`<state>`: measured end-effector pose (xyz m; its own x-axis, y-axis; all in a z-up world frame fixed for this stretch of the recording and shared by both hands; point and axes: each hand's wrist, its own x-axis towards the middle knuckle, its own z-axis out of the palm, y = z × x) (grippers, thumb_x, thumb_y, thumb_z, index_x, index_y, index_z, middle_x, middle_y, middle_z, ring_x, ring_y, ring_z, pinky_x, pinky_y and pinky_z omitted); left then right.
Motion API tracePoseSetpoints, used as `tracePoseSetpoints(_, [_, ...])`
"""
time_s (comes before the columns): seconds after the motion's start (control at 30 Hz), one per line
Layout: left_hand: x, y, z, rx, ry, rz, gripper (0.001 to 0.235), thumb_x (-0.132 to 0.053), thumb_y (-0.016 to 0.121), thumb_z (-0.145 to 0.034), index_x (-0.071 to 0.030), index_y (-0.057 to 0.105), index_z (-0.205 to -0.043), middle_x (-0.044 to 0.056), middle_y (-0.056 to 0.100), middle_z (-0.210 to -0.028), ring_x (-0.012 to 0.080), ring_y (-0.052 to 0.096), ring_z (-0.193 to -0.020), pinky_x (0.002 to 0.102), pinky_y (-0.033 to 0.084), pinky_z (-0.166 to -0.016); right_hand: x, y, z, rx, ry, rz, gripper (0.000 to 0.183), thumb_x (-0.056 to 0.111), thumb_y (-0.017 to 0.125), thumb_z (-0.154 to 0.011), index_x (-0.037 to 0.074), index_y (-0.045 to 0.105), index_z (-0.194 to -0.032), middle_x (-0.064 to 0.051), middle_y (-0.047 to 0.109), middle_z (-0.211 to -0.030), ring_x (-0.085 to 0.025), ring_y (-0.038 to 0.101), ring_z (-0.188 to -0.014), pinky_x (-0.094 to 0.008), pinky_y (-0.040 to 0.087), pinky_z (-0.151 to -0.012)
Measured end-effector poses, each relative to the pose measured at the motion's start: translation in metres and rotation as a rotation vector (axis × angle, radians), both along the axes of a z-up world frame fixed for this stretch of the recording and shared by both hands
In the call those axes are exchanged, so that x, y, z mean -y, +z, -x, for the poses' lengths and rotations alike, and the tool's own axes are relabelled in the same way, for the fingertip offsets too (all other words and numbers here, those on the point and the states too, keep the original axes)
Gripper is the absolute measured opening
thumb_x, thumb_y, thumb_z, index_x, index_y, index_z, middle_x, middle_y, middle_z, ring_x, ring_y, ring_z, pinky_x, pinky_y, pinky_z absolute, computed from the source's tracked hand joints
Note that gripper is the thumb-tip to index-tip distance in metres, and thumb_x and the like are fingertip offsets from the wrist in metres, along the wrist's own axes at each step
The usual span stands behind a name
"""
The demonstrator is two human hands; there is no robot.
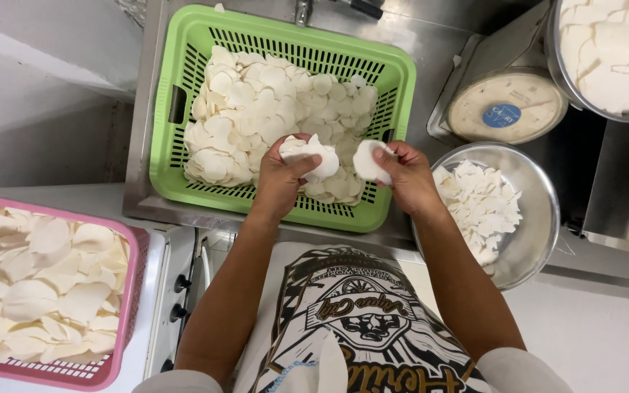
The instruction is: The person lifts a basket of sliced food from a deep fryer using a metal handle. They then move to a sink area and separate white, thin slices from a green basket into a metal bowl by hand. Finally, they return to the fryer and transfer the fried slices into a green basket.
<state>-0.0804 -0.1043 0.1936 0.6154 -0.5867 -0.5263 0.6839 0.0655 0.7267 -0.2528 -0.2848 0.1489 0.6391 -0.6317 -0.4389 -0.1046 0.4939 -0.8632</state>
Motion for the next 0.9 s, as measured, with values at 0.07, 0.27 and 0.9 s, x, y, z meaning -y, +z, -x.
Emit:
tracePoseSetpoints(0.07, [-0.003, 0.0, -0.003, -0.001, 0.0, -0.011, 0.05, 0.001, 0.09, -0.071, -0.009, 0.071, -0.117, 0.012, 0.07, -0.1, 0.0242, 0.072, -0.091, 0.038, 0.067, -0.074, -0.006, 0.013, -0.007, -0.072, -0.035, 0.024, 0.024, 0.028, 0.079, -0.096, 0.005, 0.071, -0.097, -0.009, 0.07, -0.074, -0.016, 0.071, -0.058, -0.025, 0.062, -0.05])
tracePoseSetpoints(0.27, [-0.012, 0.003, -0.009, -0.005, -0.008, -0.008, 0.049, 0.0, 0.09, -0.072, -0.01, 0.071, -0.116, 0.011, 0.071, -0.1, 0.0226, 0.071, -0.091, 0.038, 0.066, -0.075, -0.015, 0.012, -0.021, -0.035, -0.059, -0.042, 0.021, 0.017, 0.082, -0.091, 0.004, 0.075, -0.107, -0.012, 0.076, -0.09, -0.022, 0.078, -0.077, -0.035, 0.067, -0.068])
tracePoseSetpoints(0.9, [-0.068, 0.026, -0.057, 0.109, 0.219, -0.033, 0.046, 0.003, 0.088, -0.073, -0.008, 0.072, -0.115, 0.011, 0.073, -0.092, 0.0192, 0.073, -0.079, 0.029, 0.066, -0.065, -0.055, 0.035, -0.128, 0.01, 0.127, 0.148, 0.022, 0.009, 0.086, -0.085, 0.004, 0.072, -0.101, -0.002, 0.069, -0.08, -0.012, 0.07, -0.07, -0.026, 0.06, -0.062])
